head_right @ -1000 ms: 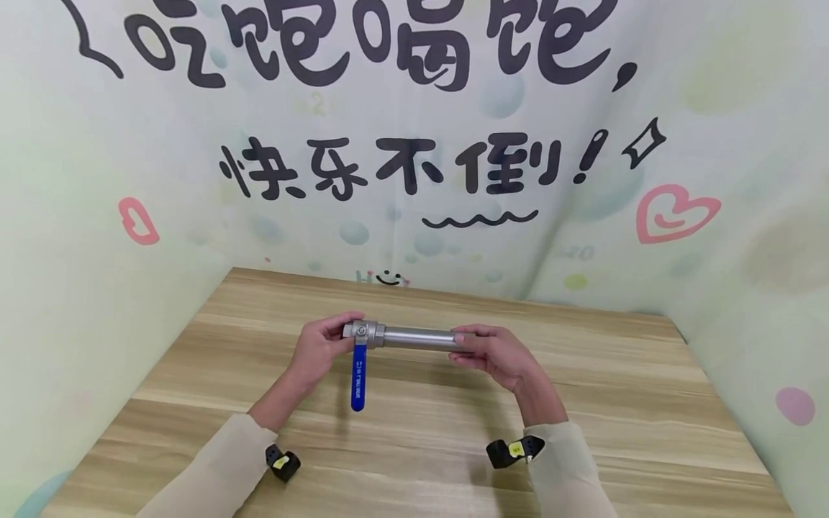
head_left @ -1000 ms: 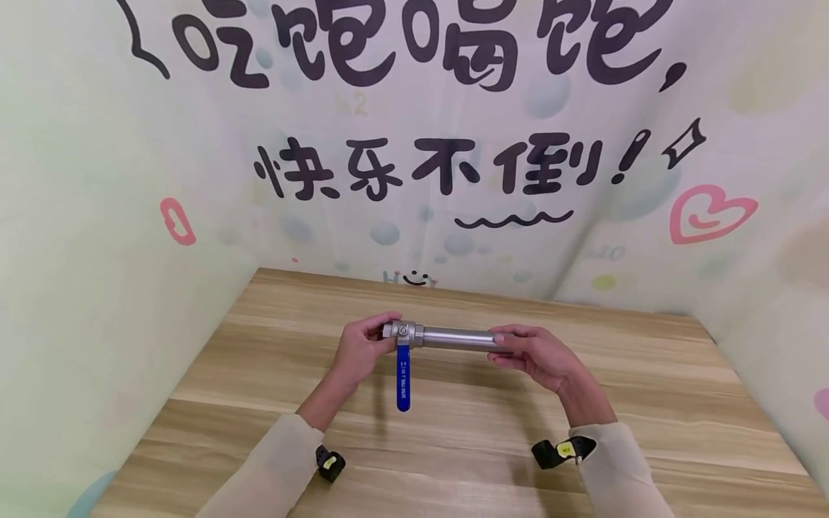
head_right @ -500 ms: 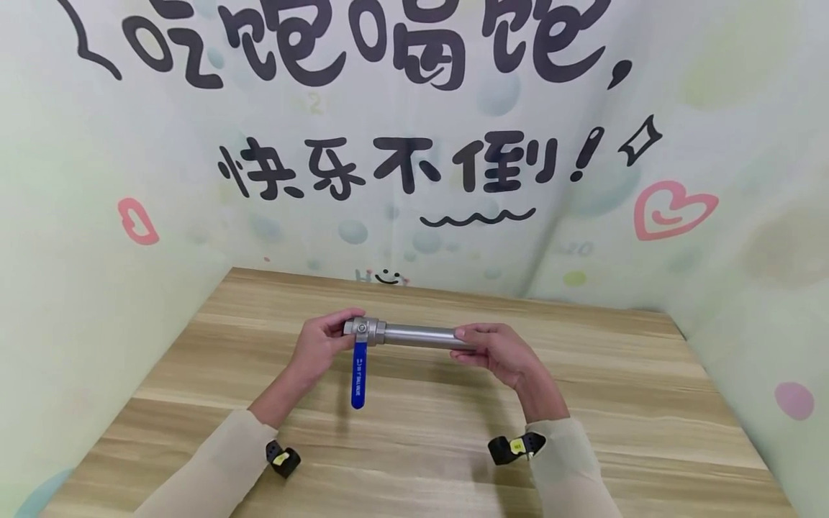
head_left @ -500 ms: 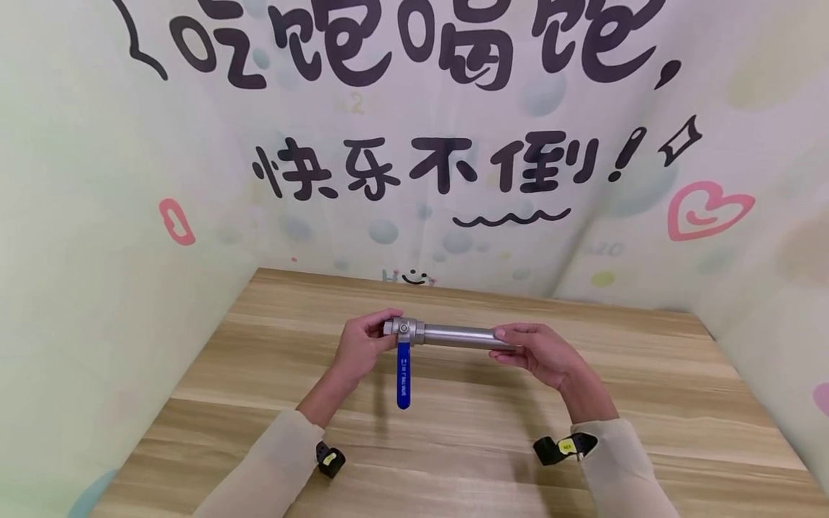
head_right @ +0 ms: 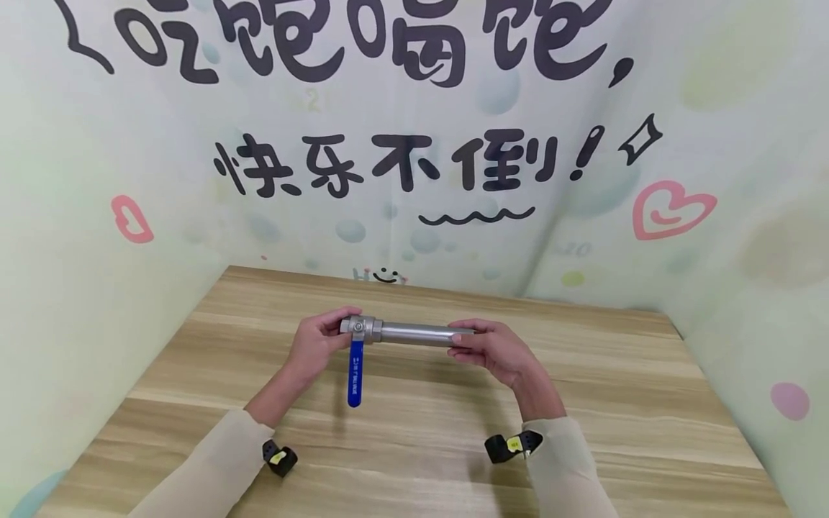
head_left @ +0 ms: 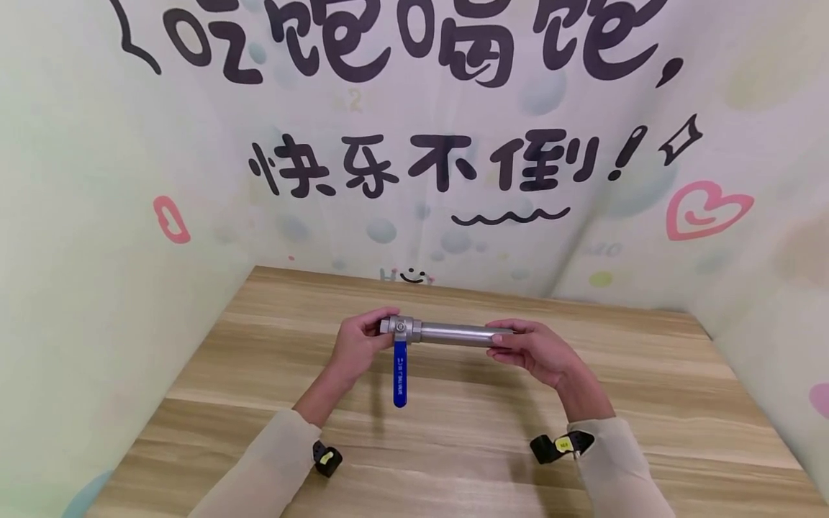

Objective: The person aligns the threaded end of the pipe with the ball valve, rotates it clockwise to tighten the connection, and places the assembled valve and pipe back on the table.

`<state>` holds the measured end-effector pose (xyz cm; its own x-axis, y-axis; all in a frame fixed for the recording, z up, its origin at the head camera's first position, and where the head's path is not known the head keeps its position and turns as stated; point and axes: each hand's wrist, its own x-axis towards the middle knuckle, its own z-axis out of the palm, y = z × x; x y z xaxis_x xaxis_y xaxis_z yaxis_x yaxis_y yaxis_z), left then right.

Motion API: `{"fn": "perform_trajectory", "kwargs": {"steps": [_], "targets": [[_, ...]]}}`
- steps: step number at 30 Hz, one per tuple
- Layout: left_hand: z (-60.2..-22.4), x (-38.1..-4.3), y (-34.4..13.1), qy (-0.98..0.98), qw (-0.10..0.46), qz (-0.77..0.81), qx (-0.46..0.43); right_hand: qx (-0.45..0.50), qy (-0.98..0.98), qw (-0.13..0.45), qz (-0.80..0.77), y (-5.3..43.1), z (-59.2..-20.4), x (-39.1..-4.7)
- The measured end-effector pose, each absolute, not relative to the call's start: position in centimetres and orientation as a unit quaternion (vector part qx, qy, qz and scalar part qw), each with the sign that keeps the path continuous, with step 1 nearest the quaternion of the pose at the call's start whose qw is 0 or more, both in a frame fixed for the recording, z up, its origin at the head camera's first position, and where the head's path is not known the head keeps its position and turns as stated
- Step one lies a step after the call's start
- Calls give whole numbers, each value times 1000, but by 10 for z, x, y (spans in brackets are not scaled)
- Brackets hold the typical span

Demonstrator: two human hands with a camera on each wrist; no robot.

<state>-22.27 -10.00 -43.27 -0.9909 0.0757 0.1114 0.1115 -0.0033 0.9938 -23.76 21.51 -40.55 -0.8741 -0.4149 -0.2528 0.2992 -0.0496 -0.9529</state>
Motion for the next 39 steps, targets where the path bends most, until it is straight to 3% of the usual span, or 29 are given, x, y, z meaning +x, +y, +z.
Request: {"fn": "perform_trajectory", "kwargs": {"steps": [39], "targets": [[-427,-220,-101,-707,12,-702,-83,-62,636,254,-726,218,-403,-235]]}}
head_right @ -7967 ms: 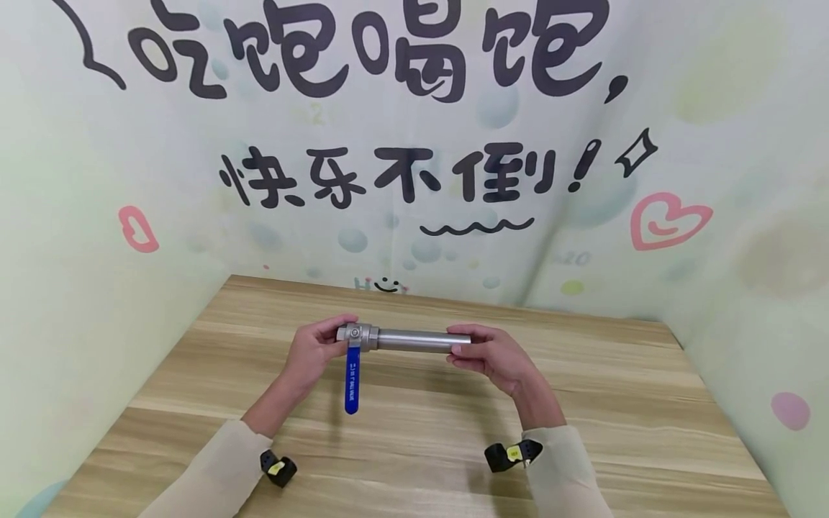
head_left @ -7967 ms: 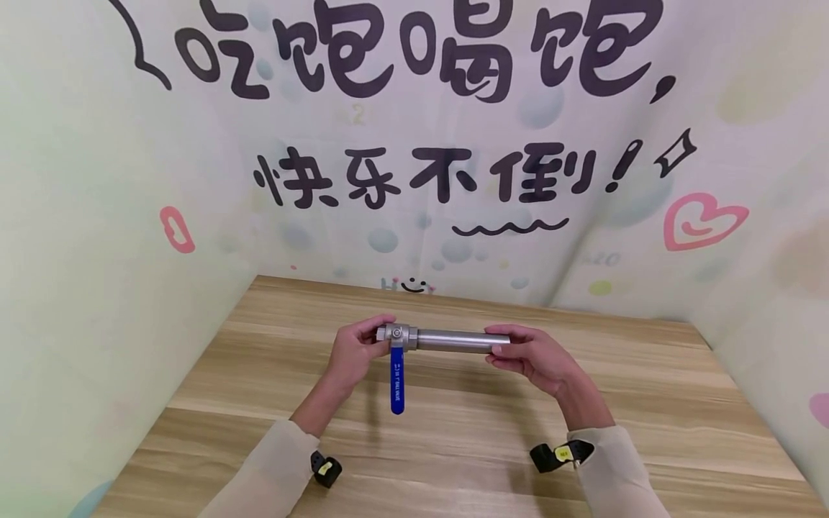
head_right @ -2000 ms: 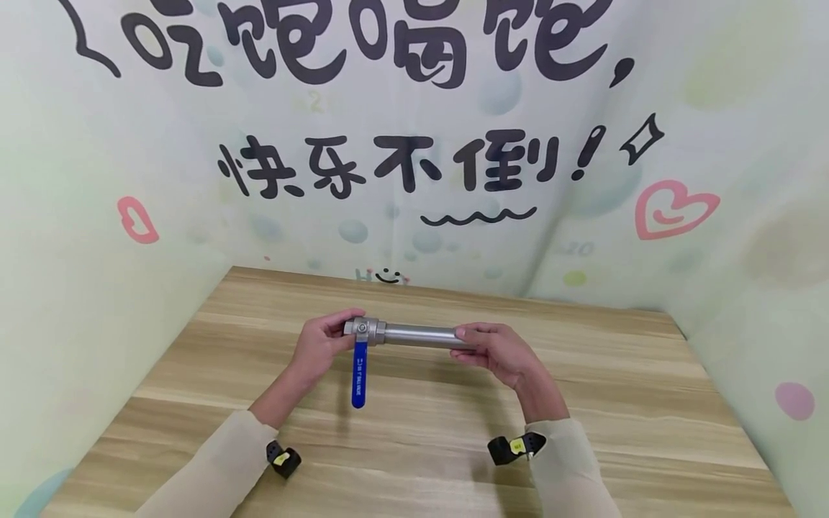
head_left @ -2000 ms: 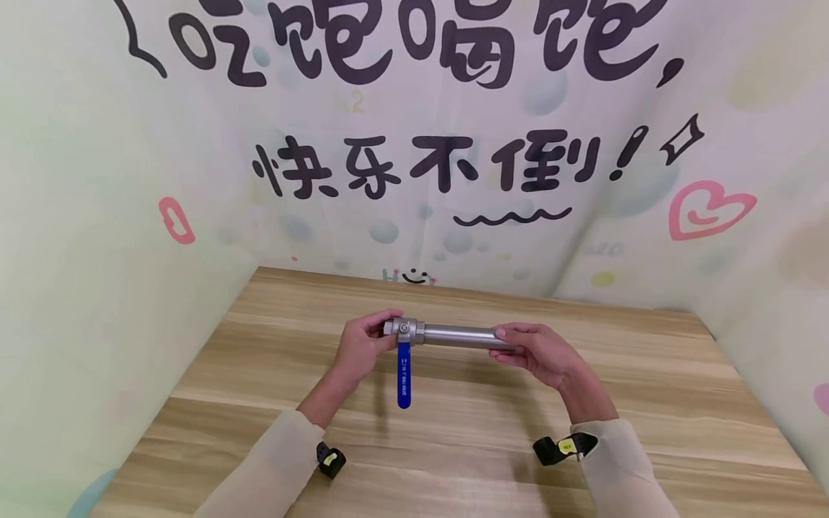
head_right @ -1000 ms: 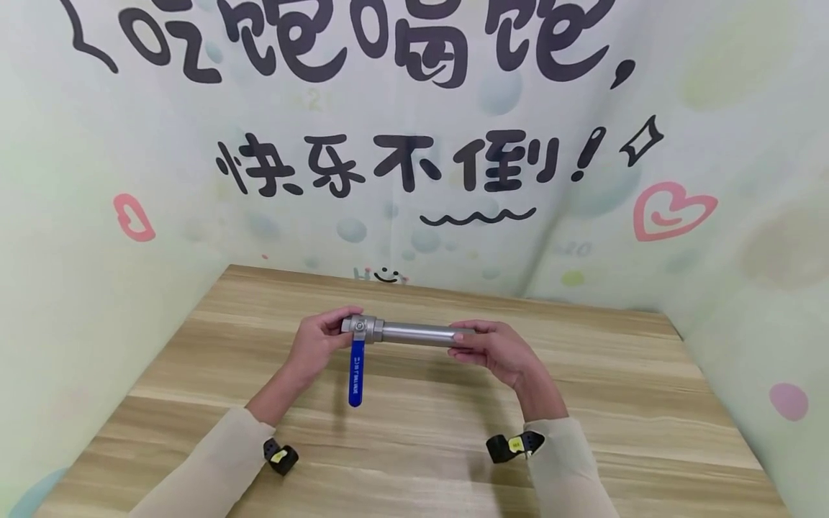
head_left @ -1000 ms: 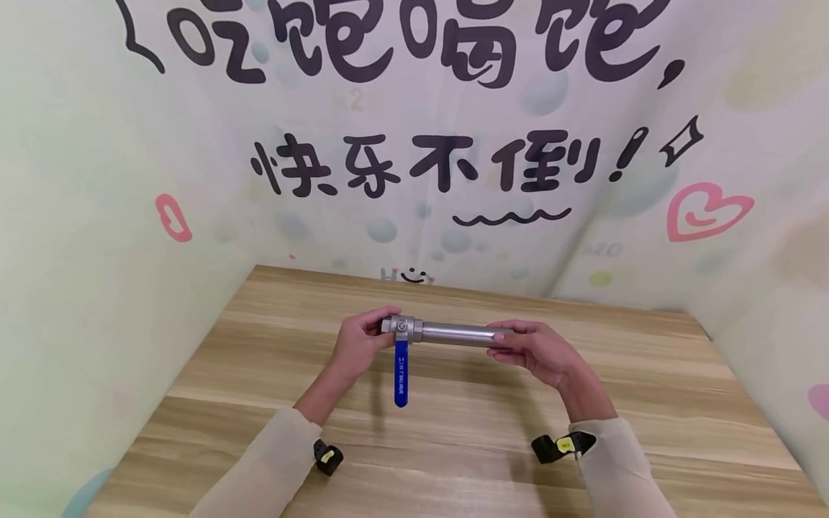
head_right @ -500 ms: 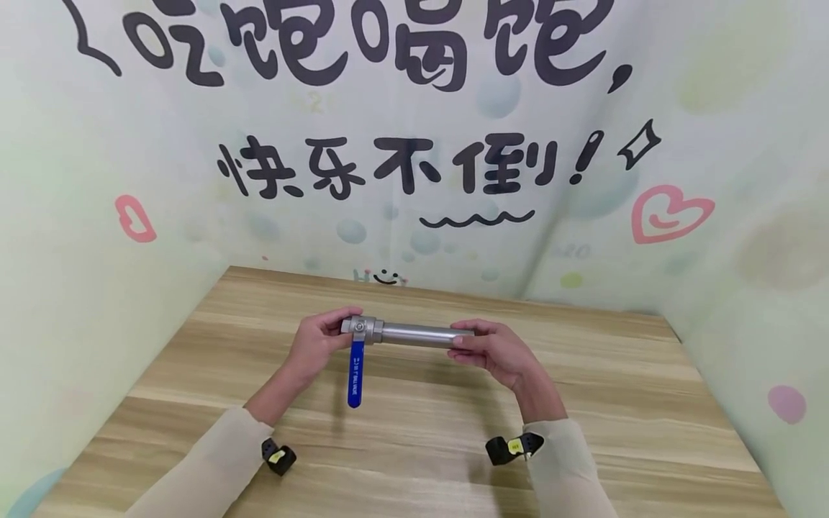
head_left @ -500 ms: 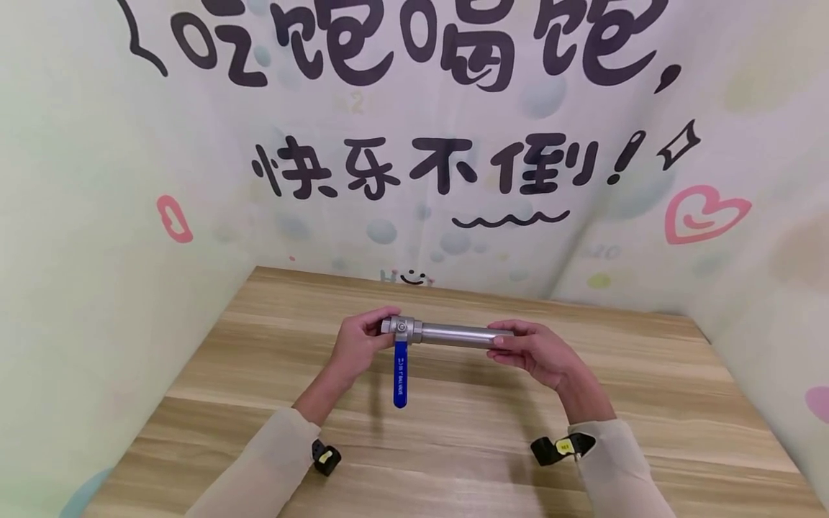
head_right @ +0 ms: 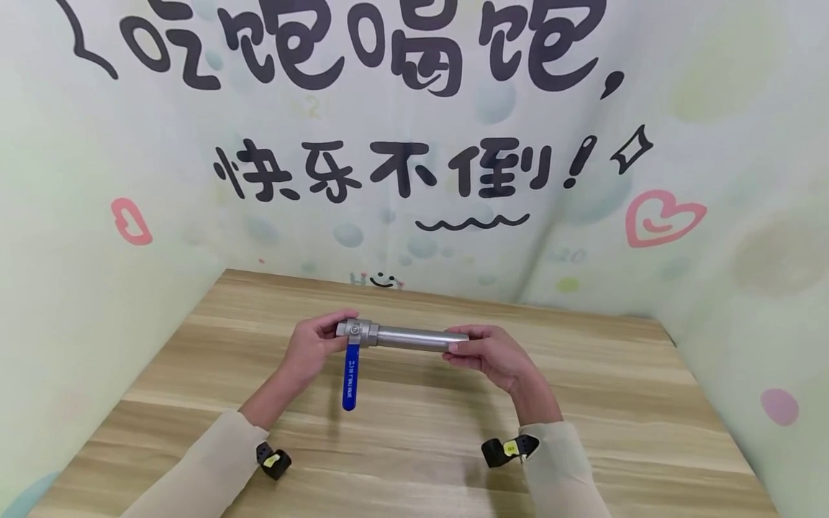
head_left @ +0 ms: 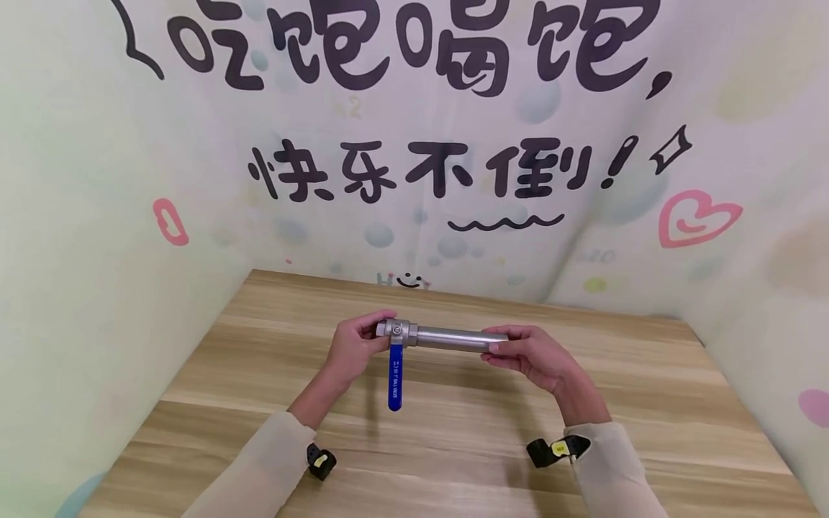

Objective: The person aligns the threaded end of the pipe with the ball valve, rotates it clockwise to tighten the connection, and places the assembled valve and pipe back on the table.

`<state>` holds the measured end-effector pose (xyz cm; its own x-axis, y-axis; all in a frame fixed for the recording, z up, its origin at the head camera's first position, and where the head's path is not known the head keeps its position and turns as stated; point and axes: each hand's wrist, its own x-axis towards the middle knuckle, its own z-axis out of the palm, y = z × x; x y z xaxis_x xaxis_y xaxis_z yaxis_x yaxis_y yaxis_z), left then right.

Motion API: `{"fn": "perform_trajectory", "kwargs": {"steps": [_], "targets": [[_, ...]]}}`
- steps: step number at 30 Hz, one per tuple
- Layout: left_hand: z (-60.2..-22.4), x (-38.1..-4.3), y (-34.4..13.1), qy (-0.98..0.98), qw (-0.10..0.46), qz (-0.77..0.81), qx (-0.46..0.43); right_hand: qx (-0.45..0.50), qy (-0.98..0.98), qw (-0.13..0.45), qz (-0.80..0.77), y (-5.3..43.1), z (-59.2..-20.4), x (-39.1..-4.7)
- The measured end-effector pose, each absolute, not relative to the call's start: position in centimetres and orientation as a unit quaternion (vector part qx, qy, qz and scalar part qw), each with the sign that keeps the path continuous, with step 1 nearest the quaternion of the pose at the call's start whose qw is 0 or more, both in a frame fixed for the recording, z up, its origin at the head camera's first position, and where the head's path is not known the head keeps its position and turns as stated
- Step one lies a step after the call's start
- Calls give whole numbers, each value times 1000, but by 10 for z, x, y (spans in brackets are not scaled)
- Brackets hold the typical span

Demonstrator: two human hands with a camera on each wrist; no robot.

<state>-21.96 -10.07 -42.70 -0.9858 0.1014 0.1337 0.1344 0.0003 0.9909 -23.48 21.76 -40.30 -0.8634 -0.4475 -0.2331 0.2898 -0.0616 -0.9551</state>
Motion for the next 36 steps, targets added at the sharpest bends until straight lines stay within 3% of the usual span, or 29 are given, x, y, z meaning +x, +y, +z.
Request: {"fn": "perform_trajectory", "kwargs": {"steps": [36], "targets": [[-427,-221,-103,-700,15,-708,-87,-50,648,245,-719,215,-404,-238]]}}
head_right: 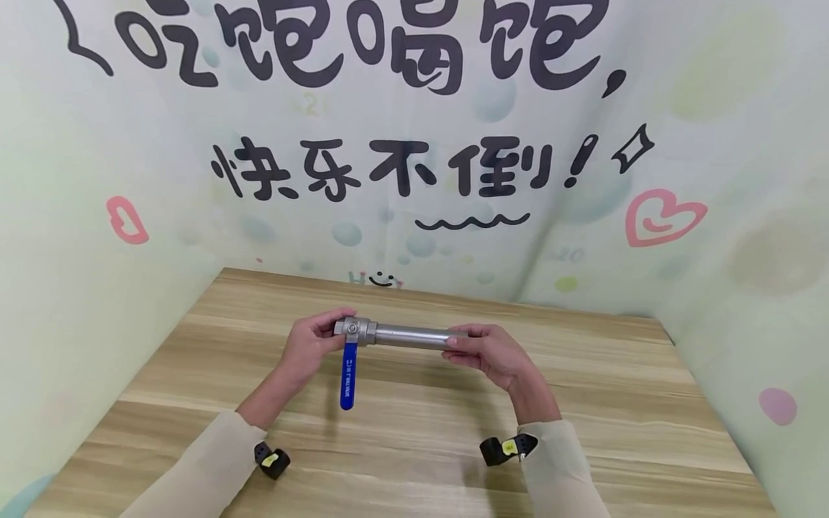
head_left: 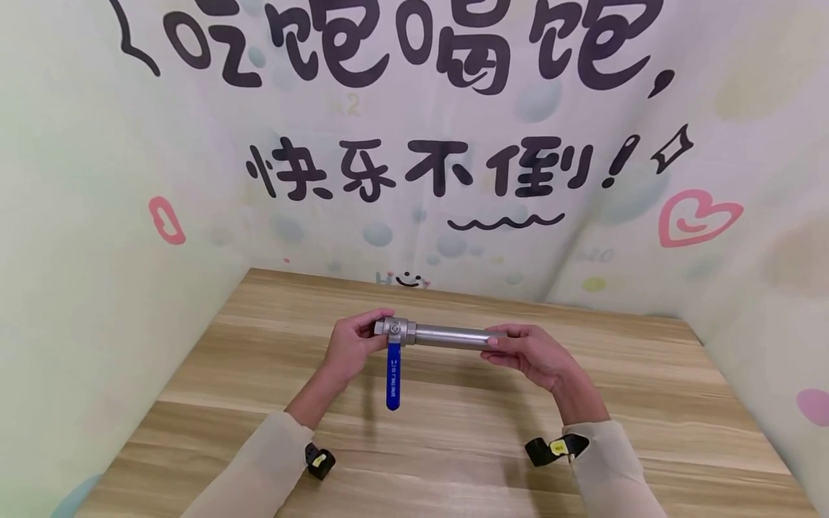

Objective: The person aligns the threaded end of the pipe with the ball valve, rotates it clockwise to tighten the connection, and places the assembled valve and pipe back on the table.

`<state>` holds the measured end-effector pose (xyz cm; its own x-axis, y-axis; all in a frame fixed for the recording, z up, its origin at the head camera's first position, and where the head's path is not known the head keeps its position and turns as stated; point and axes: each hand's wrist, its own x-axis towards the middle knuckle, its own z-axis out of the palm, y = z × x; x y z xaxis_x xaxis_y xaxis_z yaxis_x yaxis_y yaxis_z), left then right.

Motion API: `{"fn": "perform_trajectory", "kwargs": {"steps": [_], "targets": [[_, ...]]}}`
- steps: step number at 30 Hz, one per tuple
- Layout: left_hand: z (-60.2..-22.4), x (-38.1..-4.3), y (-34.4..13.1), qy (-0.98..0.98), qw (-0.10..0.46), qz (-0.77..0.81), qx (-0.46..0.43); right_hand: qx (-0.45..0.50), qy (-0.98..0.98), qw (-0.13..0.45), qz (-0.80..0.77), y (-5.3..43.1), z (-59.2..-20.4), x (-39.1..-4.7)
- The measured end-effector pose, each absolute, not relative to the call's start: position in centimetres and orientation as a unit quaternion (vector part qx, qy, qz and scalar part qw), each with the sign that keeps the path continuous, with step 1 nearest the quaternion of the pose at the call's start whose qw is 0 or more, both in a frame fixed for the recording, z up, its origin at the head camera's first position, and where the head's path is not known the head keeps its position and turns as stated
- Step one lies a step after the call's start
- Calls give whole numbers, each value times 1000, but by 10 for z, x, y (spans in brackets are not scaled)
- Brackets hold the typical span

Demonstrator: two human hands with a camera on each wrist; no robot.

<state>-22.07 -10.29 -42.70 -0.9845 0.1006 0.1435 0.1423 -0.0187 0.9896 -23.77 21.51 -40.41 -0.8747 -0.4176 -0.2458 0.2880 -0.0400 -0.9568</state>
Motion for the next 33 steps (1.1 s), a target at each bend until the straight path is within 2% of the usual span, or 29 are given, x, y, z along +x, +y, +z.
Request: {"fn": "perform_trajectory", "kwargs": {"steps": [19,33], "targets": [[-421,-225,-102,-706,15,-703,-88,-56,669,224,-706,215,-397,-241],[-427,-222,-104,-706,13,-704,-73,-56,668,235,-704,213,-401,-237]]}}
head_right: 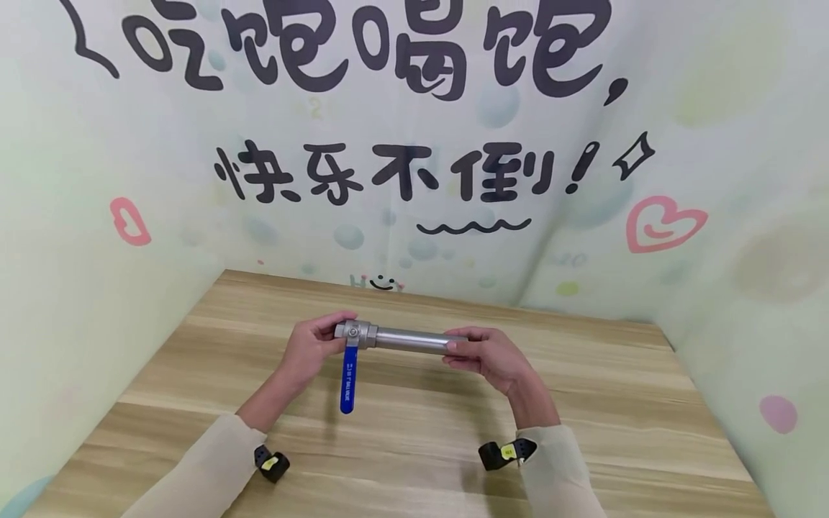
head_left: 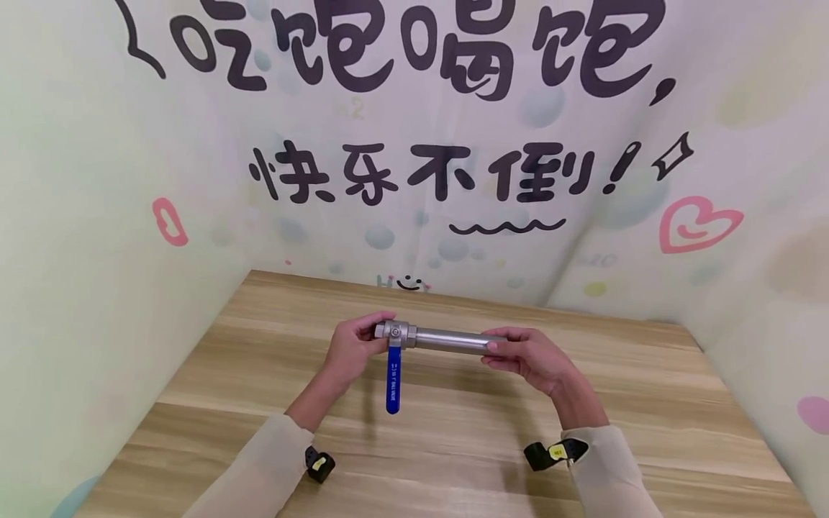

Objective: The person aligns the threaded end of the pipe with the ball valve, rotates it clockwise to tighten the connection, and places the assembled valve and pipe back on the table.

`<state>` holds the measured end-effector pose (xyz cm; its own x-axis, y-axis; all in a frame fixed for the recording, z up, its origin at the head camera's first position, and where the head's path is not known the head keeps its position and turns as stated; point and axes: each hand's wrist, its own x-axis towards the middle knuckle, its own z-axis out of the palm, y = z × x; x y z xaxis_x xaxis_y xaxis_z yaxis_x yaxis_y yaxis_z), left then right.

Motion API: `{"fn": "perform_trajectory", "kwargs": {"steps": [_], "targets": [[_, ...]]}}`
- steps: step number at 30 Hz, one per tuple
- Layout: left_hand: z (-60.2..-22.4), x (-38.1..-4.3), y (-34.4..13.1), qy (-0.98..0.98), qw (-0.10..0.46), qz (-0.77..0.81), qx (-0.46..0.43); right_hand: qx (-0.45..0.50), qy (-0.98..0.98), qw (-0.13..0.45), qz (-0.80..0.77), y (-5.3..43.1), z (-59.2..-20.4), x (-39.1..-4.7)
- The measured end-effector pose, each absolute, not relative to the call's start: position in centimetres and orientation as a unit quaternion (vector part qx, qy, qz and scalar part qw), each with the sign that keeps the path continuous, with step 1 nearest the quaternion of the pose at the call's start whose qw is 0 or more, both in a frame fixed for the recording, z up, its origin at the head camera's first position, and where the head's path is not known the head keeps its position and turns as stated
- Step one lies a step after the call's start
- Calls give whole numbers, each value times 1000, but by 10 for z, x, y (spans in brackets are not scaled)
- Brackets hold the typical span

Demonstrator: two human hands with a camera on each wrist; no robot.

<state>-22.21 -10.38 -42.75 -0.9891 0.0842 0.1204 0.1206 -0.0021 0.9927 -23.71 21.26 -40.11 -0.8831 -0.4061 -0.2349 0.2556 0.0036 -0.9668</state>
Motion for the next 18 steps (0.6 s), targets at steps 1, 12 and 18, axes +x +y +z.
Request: {"fn": "perform_trajectory", "kwargs": {"steps": [1,12,18], "targets": [[-427,-222,-104,-705,14,-705,-72,-58,669,234,-703,212,-401,-237],[-429,-221,-106,-705,12,-705,-78,-63,662,240,-708,211,-402,-236],[-429,-221,-104,-706,11,-703,-88,-59,664,233,-708,213,-402,-233]]}}
